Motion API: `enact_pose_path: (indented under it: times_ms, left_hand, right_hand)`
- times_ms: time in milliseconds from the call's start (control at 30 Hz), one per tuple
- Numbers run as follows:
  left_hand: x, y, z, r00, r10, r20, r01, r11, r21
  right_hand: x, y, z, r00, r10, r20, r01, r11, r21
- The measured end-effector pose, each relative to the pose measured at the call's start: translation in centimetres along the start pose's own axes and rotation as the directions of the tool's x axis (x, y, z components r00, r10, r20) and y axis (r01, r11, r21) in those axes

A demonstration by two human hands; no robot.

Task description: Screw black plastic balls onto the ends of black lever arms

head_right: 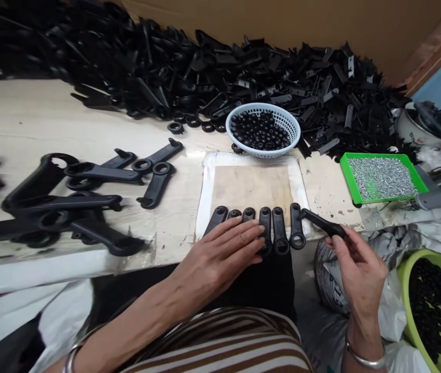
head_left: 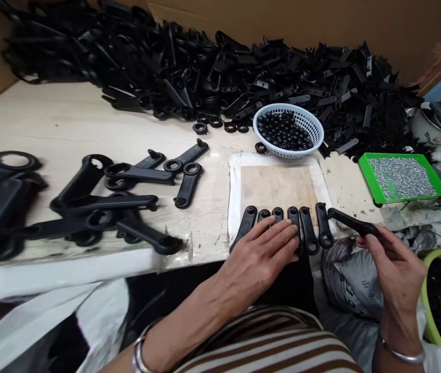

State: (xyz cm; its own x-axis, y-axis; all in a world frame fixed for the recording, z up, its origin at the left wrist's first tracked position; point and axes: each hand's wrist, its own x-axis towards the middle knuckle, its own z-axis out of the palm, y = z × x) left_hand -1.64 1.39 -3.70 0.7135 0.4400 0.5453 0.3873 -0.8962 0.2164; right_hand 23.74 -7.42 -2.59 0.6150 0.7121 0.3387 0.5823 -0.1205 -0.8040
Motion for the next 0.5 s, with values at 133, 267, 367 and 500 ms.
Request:
enact_pose_path:
  times_ms: [133, 267, 367, 500]
  left_hand:
    - [0.1, 0.3, 0.5, 0.998, 0.02, 0.055, -0.02, 1.0, 0.002]
    - [0.4, 0.8, 0.7, 0.995, 0.044, 0.088, -0.047, 0.998, 0.032]
    - [0.8, 1.1, 0.9, 0.99, 0.071, 0.125, -0.081, 0.994, 0.077]
    - [1.1, 1.2, 1.3, 0.982, 0.087, 0.166, -0.103, 0.991, 0.09]
  right_hand:
    - [-0.1, -0.7, 1.1, 0.959, 0.278, -0.052, -0.253, 0.925, 0.283]
    - [-0.2, -1.1, 2.5, 0.933, 0.351, -0.073, -0.31, 0.892, 0.329]
    - [-0.2, -1.0, 3.2, 0.93, 0.346, -0.128, -0.303, 0.915, 0.266]
    - [0.3, -0.1, 3.3, 0.951, 0.219, -0.22, -0.217, 0.976, 0.03]
